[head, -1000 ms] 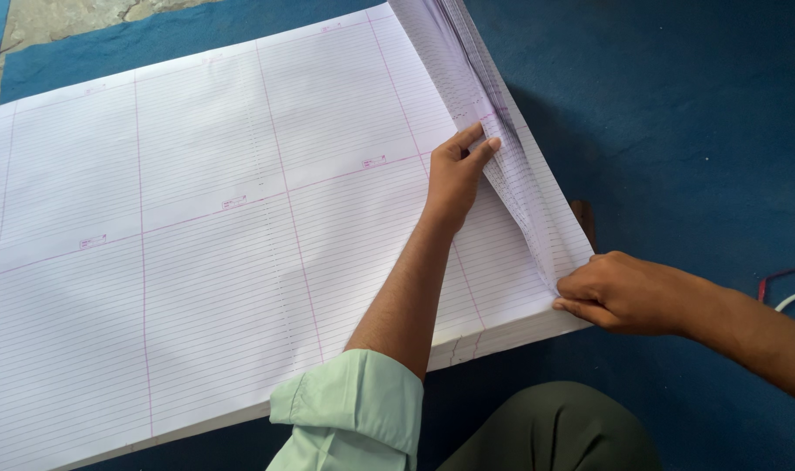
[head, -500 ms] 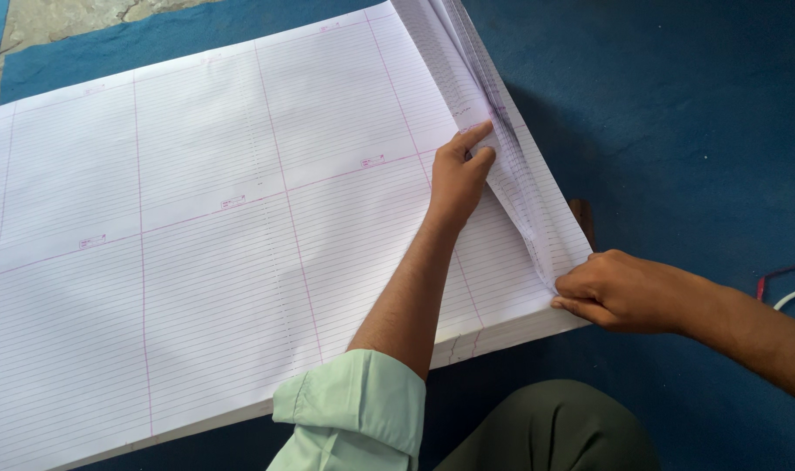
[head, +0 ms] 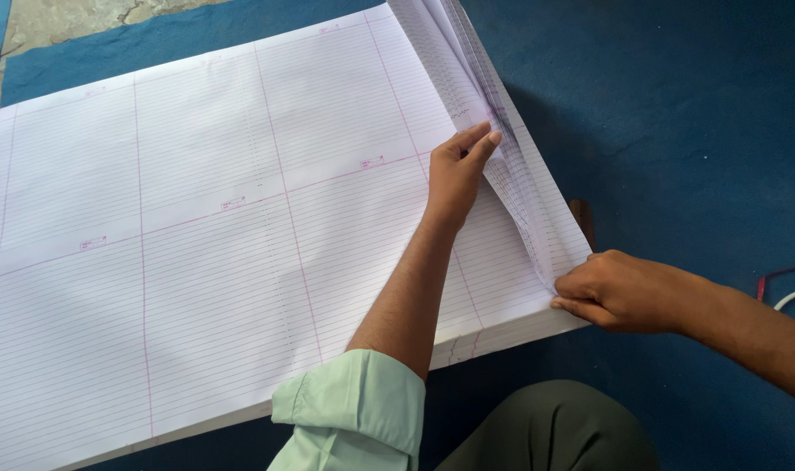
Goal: The person folds large lined paper sheets in half using a wooden block to press the crease. They repeatedly fold, crease, and stack the sheets on the left side of the workspace.
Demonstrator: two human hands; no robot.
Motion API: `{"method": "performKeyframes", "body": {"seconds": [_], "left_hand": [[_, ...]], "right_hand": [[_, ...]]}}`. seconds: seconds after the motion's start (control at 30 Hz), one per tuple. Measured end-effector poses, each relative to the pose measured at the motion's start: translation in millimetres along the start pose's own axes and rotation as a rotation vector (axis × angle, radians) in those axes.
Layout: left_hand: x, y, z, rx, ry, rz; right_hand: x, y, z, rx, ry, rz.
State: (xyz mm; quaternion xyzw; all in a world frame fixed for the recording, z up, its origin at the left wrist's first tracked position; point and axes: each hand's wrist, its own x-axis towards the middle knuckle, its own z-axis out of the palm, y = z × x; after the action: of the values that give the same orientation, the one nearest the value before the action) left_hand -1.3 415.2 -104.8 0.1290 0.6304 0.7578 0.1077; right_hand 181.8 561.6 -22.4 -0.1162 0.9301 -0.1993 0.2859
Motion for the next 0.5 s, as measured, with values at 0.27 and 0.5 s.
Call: {"method": "performKeyframes", "body": {"seconds": [0.27, 0.5], "left_hand": [[0.0, 0.6, -0.2, 0.008, 0.008, -0.011], [-0.2, -0.4, -0.6, 0.011, 0.024, -0.010]], "right_hand": [[-0.4, -1.2, 0.1, -0.008, 0.011, -0.007], [-1.0, -3.7, 0.2, -0.019, 0.003, 0.013]]}}
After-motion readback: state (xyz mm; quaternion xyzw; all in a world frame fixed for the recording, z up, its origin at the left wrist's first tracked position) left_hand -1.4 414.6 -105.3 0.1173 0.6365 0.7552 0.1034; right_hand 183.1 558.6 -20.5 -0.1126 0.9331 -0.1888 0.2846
